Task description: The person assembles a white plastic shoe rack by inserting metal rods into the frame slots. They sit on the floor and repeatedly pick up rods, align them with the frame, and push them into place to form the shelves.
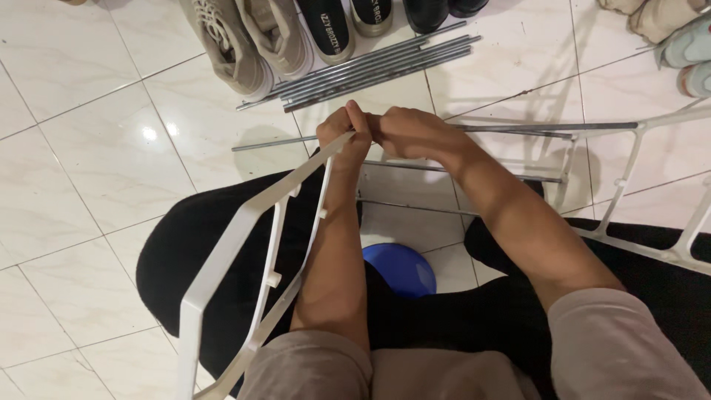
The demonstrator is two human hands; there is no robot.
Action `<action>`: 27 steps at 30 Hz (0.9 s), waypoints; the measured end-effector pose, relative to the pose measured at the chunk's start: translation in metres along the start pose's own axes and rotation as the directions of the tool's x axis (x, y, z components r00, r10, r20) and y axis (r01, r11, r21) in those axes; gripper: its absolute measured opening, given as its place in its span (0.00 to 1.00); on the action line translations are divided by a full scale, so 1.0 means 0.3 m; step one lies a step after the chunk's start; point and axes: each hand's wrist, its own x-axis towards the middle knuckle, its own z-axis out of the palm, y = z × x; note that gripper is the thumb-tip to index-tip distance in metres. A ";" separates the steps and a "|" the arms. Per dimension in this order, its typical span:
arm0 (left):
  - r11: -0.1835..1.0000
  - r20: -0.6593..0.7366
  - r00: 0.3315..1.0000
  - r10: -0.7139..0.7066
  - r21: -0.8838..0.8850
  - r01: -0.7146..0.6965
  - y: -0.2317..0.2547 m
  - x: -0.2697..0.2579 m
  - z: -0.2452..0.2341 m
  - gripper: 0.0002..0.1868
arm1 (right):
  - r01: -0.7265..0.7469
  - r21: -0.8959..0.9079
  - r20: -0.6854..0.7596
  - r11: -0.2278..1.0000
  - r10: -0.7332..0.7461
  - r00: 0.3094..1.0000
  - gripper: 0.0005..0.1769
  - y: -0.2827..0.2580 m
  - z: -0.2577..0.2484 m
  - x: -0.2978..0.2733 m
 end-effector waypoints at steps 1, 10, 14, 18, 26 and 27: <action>0.999 -0.024 1.000 -0.014 -0.034 0.013 -0.009 0.004 0.006 0.23 | 0.005 0.029 0.004 1.000 -0.005 1.000 0.17 -0.003 -0.004 0.012; 0.964 0.046 0.966 -0.256 -0.062 0.259 -0.038 0.053 0.036 0.27 | -0.011 -0.222 -0.441 0.975 -0.090 0.893 0.36 0.178 0.093 0.006; 0.904 0.097 0.901 -0.422 -0.027 0.426 -0.015 0.081 0.009 0.29 | -0.115 -0.229 -0.590 0.966 -0.044 0.806 0.40 0.445 0.099 -0.144; 0.831 0.174 0.821 -0.544 -0.023 0.556 0.006 0.080 -0.004 0.29 | -0.383 -0.101 -0.790 0.918 0.160 0.592 0.40 0.637 0.141 -0.215; 0.848 0.266 0.806 -0.529 0.121 0.516 -0.004 0.052 -0.058 0.33 | -0.433 0.558 -0.713 0.708 0.676 0.187 0.25 0.875 0.216 -0.292; 0.836 0.297 0.782 -0.548 0.155 0.527 -0.009 0.051 -0.058 0.36 | -0.412 0.581 -0.725 0.702 0.676 0.130 0.24 0.919 0.219 -0.295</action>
